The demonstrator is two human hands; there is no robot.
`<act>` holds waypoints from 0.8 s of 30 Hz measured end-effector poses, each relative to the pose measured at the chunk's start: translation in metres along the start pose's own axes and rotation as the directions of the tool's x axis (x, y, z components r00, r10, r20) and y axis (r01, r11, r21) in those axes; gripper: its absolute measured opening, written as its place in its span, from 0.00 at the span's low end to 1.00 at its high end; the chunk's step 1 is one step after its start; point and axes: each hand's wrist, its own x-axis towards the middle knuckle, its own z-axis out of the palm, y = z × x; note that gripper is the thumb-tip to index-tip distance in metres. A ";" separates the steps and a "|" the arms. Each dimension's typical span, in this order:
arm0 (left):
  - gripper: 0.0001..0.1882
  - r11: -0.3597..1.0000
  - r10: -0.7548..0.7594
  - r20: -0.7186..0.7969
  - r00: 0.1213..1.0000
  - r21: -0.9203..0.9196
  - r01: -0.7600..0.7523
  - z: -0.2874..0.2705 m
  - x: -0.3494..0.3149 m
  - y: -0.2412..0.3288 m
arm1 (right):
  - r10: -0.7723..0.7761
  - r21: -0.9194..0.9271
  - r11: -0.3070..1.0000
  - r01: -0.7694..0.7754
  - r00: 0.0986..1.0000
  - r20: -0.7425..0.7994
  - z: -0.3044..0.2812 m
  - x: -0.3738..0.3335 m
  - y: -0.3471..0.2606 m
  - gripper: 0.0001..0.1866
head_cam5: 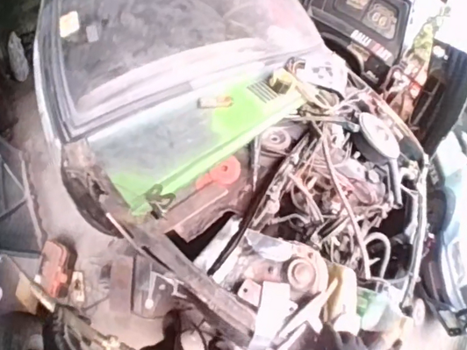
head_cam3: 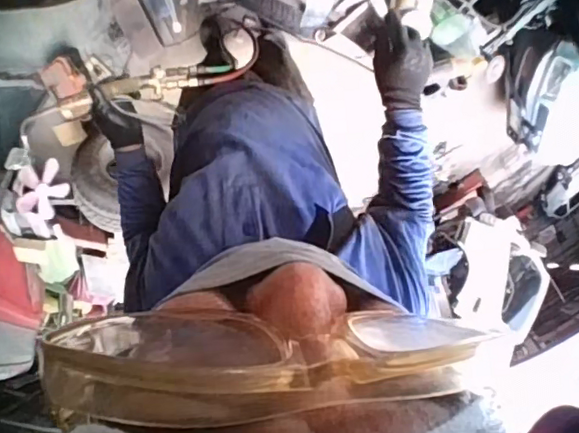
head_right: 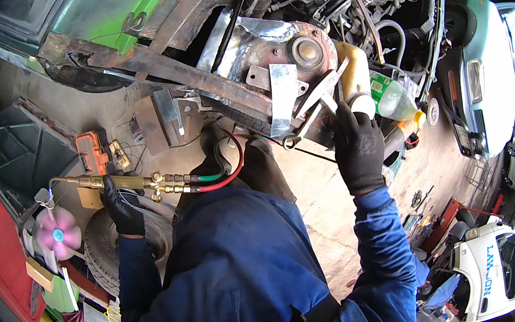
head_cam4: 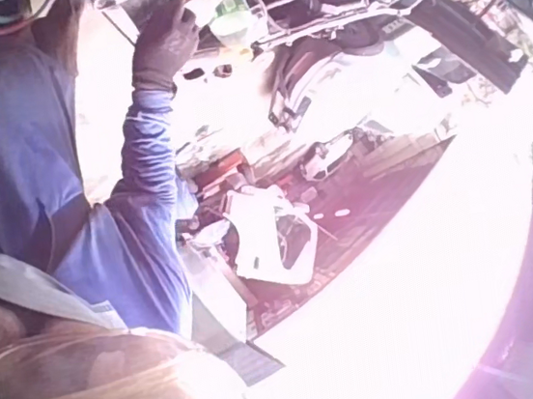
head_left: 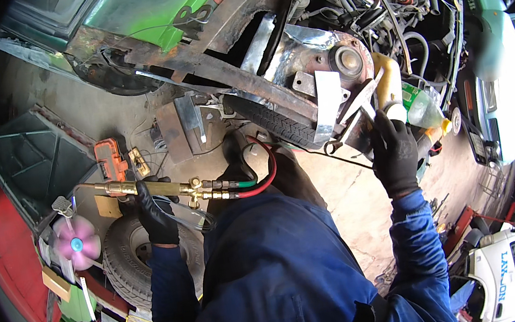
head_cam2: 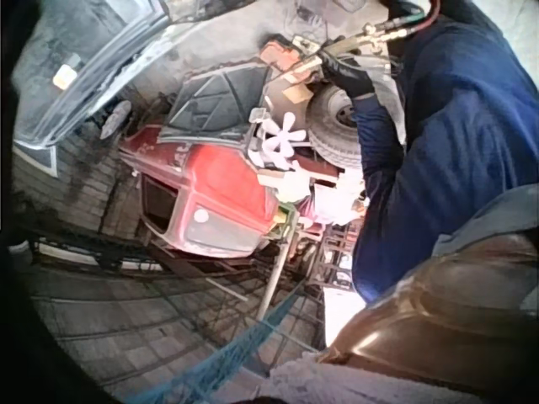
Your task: The person uses a welding torch to join metal pieces on a car's engine bay, then switches to an angle grinder to smooth the welded area. The person handles welding rods and a metal file during the process.
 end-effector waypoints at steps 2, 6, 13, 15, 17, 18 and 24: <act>0.26 0.997 0.065 0.073 0.995 0.030 -0.067 -0.008 -0.002 0.009 | 0.023 -0.010 1.000 -0.023 1.000 -0.008 0.003 -0.001 -0.003 0.26; 0.24 0.990 0.125 0.055 0.991 0.055 -0.128 -0.018 -0.012 0.017 | 0.097 -0.010 0.995 -0.097 0.995 0.032 0.003 -0.005 -0.006 0.29; 0.23 0.957 0.254 0.044 0.966 0.132 -0.257 -0.009 -0.050 0.014 | 0.074 0.076 0.995 -0.063 0.986 -0.152 -0.010 -0.021 -0.031 0.30; 0.22 0.936 0.256 0.127 0.958 0.214 -0.279 -0.002 -0.069 0.021 | 0.026 0.124 0.992 0.004 0.972 -0.234 -0.018 -0.031 -0.048 0.33; 0.21 0.920 0.274 0.153 0.949 0.247 -0.305 0.010 -0.088 0.029 | -0.010 0.335 0.938 0.082 0.978 -0.211 -0.026 -0.042 -0.066 0.35; 0.20 0.897 0.310 0.167 0.936 0.277 -0.346 0.017 -0.098 0.036 | -0.061 0.442 0.888 0.126 0.985 -0.159 -0.031 -0.049 -0.075 0.35; 0.21 0.784 0.529 0.225 0.818 0.241 -0.573 0.089 -0.162 0.081 | -0.382 0.847 0.465 0.258 0.921 -0.071 -0.054 -0.079 -0.110 0.48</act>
